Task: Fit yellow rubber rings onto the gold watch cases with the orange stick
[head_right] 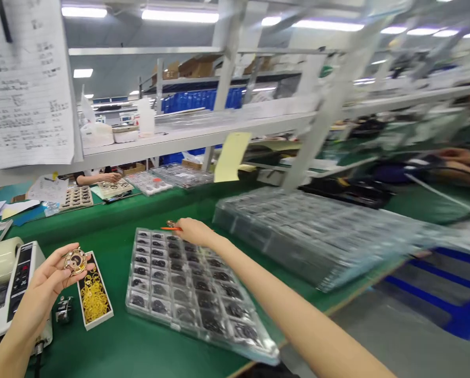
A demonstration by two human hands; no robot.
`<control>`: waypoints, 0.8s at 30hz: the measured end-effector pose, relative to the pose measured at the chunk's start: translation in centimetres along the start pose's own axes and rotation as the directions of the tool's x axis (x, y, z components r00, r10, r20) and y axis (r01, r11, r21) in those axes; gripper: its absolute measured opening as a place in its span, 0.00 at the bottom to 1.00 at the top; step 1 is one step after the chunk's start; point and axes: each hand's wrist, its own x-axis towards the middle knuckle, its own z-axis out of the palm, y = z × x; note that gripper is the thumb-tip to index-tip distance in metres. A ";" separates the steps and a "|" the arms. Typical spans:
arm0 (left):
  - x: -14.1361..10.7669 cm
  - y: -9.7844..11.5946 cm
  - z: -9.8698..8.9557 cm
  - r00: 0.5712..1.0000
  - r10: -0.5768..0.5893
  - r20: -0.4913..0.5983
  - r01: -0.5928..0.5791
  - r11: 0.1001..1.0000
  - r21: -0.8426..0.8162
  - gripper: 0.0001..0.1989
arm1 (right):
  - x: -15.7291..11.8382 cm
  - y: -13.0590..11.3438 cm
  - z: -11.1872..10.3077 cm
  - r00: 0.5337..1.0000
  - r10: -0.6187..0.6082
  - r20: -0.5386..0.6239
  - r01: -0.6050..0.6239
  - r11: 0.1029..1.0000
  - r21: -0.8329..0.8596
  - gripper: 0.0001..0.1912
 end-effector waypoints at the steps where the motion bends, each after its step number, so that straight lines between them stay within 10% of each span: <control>1: -0.1 0.3 -0.3 1.000 0.008 -0.003 -0.008 1.000 0.002 0.23 | -0.3 -2.1 -0.6 0.996 -0.076 -0.044 0.078 0.996 0.042 0.16; 4: -0.3 1.0 -1.2 0.999 0.026 -0.035 -0.026 1.000 0.017 0.24 | -2.1 -9.0 -1.7 0.922 -0.310 -0.231 0.359 0.910 0.210 0.24; 7: -0.2 1.4 -1.8 0.996 0.057 -0.071 -0.056 0.998 0.026 0.24 | -4.4 -15.2 -1.7 0.751 -0.374 -0.544 0.658 0.490 0.572 0.20; 11: 0.1 1.2 -2.4 0.990 0.113 -0.087 -0.107 0.991 0.076 0.25 | -5.5 -19.4 -0.8 0.746 -0.283 -0.603 0.659 0.184 0.730 0.16; 24: 1.3 -0.7 -1.3 0.981 0.191 -0.025 -0.183 0.966 0.183 0.21 | -4.7 -19.6 0.7 0.813 -0.291 -0.504 0.563 0.174 0.808 0.09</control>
